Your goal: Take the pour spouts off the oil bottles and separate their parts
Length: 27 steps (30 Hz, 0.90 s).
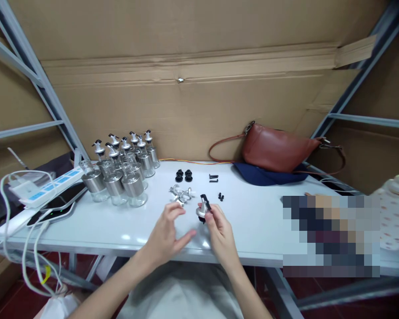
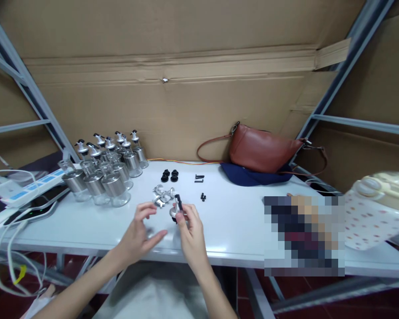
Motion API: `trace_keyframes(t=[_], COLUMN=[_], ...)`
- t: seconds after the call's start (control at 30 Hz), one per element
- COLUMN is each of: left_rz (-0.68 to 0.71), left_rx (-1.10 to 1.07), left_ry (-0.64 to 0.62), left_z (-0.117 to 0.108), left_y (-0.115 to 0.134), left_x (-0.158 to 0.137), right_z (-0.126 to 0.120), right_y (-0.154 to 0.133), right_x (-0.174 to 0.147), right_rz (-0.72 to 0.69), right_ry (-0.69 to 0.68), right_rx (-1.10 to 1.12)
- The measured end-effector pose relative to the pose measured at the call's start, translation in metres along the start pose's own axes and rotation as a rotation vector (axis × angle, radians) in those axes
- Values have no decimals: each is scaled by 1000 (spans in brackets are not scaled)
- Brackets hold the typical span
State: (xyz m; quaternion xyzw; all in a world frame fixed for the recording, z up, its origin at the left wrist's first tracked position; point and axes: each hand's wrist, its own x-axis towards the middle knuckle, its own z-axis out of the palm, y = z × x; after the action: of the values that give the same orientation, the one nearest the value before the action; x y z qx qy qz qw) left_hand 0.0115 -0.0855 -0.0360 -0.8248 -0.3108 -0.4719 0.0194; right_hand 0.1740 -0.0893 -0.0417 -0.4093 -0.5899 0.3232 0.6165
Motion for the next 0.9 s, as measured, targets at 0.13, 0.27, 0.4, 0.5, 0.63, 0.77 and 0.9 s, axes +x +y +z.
trace_keyframes(t=[0.13,0.27,0.4,0.5,0.63,0.77,0.9], left_rz=[-18,-91,-173,-213,-338,-404,-438], left_rx=[-46,-99,-179,-256,-339,-418,-470], left_ry=[-205,-294,-224,-205,-239,-276,-314], left_z=[19,24,20,14,9,6,5], left_y=[8,10,15,18,20,21,22], left_x=[22,33,19,3,-11,-12,-8], right_z=[0,-2,-2,-2,-3,-4,-2], right_y=[0,1,0,0,-3,-8,-9], right_x=[-1,-1,-2,-4,-6,-6,-6], right_rz=[94,182,210,197,108,17,-36], right_ry=[13,85,64,46,1,-109,-65], right_rx=[64,129,120,96,49,-13,-63])
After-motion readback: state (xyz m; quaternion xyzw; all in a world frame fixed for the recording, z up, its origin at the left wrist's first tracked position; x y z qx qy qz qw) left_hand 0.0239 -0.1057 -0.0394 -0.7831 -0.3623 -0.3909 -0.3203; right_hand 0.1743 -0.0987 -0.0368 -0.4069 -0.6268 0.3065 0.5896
